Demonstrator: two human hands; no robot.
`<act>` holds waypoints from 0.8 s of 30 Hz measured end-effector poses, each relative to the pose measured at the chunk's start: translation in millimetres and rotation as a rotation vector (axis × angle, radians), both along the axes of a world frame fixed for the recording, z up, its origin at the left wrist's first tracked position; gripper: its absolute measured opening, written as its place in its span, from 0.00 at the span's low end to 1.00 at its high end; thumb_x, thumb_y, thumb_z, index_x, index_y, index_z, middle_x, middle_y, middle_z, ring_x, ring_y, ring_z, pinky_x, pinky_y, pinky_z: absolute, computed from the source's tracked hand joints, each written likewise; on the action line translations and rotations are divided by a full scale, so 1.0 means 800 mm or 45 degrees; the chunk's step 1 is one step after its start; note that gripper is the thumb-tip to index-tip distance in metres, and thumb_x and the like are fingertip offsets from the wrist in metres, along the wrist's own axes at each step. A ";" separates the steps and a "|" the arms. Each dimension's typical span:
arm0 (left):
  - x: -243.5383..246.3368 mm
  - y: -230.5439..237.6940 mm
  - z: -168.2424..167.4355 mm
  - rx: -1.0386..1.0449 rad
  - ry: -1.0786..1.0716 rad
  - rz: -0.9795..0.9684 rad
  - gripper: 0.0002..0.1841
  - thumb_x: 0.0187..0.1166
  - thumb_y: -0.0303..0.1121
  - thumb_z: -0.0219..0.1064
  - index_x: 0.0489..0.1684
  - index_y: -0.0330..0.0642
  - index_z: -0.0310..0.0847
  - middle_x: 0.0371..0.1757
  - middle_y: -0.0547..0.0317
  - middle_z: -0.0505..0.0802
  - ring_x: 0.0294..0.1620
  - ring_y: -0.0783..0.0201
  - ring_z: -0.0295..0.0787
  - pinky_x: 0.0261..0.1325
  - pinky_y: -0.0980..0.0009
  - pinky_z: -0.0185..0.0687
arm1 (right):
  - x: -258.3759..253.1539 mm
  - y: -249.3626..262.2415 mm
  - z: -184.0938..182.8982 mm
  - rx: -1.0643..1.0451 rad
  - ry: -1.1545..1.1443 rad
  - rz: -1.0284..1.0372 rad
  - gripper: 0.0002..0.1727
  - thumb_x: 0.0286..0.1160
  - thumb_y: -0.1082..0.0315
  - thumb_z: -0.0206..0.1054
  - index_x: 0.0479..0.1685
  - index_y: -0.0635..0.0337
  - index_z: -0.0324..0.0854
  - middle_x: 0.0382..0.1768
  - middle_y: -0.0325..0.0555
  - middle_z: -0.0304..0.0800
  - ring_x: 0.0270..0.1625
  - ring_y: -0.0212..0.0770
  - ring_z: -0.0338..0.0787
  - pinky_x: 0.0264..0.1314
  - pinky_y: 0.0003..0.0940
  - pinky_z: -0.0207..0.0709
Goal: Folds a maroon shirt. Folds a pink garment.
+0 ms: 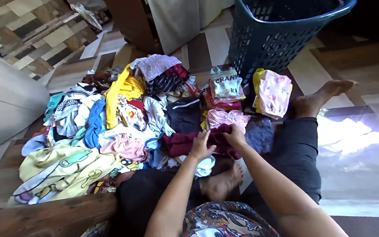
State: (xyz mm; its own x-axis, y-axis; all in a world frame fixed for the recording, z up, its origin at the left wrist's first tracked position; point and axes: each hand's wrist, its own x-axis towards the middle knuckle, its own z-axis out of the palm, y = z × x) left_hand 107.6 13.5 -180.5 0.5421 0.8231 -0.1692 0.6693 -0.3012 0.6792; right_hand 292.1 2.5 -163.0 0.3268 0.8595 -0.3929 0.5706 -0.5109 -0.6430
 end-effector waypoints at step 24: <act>-0.030 -0.044 -0.007 -0.765 -1.698 1.558 0.24 0.96 0.40 0.42 0.80 0.33 0.64 0.75 0.41 0.78 0.73 0.55 0.76 0.76 0.56 0.72 | -0.128 0.015 0.057 0.036 0.810 0.151 0.24 0.93 0.61 0.52 0.80 0.66 0.66 0.62 0.62 0.85 0.58 0.49 0.88 0.63 0.45 0.80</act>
State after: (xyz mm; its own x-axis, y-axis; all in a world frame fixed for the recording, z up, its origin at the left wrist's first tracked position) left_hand 83.5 -21.7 -185.7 -0.2076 0.8014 -0.5609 -0.6696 0.3016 0.6787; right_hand 189.8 14.6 -117.7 -0.0601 0.8884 -0.4551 0.1253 -0.4456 -0.8864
